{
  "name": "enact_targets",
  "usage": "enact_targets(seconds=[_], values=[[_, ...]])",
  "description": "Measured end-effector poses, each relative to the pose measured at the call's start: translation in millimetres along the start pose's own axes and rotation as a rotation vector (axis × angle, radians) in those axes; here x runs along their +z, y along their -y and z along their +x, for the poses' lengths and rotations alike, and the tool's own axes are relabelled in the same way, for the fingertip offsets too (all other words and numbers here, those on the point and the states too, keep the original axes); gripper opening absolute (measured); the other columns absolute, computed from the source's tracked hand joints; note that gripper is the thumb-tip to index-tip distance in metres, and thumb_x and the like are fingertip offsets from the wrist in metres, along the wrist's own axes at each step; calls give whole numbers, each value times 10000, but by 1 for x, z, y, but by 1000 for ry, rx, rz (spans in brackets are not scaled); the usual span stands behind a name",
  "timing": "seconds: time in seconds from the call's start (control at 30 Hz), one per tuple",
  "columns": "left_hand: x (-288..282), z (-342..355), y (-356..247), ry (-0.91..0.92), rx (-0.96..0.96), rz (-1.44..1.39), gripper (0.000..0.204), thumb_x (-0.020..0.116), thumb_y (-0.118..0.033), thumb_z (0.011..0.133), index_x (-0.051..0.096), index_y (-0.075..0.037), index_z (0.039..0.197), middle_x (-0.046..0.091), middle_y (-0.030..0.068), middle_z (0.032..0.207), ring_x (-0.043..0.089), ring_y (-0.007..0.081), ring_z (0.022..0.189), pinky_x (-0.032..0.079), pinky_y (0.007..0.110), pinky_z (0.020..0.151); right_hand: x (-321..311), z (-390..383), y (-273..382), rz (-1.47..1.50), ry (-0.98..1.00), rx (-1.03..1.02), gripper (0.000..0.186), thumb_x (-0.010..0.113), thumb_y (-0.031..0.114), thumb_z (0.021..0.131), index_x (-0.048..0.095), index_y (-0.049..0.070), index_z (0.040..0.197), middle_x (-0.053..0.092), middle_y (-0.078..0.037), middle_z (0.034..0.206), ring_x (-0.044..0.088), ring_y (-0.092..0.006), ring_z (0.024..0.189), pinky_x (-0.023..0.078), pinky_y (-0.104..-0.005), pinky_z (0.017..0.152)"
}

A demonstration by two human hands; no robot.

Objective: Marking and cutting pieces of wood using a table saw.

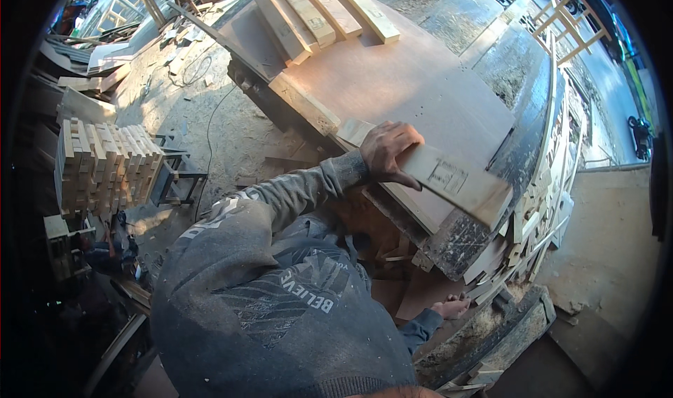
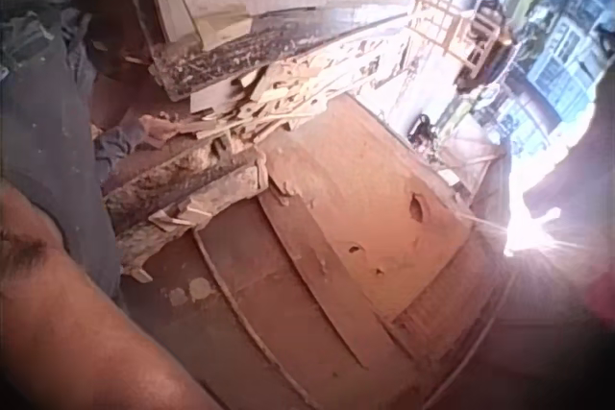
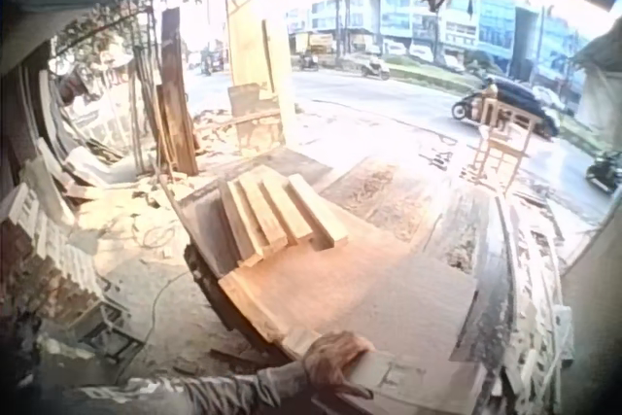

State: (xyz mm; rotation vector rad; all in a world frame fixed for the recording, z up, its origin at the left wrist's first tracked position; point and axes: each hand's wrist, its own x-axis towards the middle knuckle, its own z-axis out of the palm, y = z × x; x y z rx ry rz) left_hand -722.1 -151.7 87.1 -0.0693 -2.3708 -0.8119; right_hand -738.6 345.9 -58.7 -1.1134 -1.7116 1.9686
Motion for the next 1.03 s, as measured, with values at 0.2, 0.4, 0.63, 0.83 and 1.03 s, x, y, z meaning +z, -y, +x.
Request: enact_targets(seconds=[0.2, 0.4, 0.63, 0.83, 1.03], values=[[-91, 29, 108, -672, -663, -657, 658, 425, -574, 1044, 561, 35, 1252, 617, 127, 1222, 573, 211, 1175, 442, 330, 983, 145, -176, 36, -312, 659, -430, 242, 534, 215, 1056, 625, 5, 1133, 628, -50, 869, 470, -51, 610, 400, -207, 543], [-195, 53, 335, -900, -923, -605, 1017, 526, -692, 938, 219, 72, 1535, 431, 229, 1480, 424, 364, 1372, 331, 407, 1147, 299, -319, 19, -421, 1275, -381, 198, 556, 137, 1031, 657, -5, 1126, 673, -66, 869, 550, -72, 666, 462, -218, 600], [-224, 5, 454, -260, -1525, 71, 1293, 694, -744, 744, -29, -120, 1615, -19, 309, 1647, 23, 477, 1531, 251, 526, 1207, 498, -419, -3, -520, 1560, -626, 169, 613, 119, 1000, 673, -22, 1073, 711, -91, 857, 706, -152, 815, 571, -284, 762], [-196, -37, 471, -799, -1102, 10, 1281, 725, -709, 761, -8, -90, 1610, 29, 311, 1638, 147, 472, 1513, 323, 528, 1177, 689, -455, -62, -880, 1484, -1132, 371, 677, 345, 935, 647, 58, 1167, 688, -154, 1058, 705, -300, 954, 558, -423, 823], [-186, -45, 492, -748, -1231, -100, 1229, 749, -673, 772, 62, -105, 1618, 37, 309, 1636, 107, 445, 1528, 203, 488, 1241, 776, -483, -110, -1328, 1276, -1365, 722, 728, 512, 863, 483, 56, 1366, 465, -204, 1414, 636, -390, 1128, 560, -457, 876]])
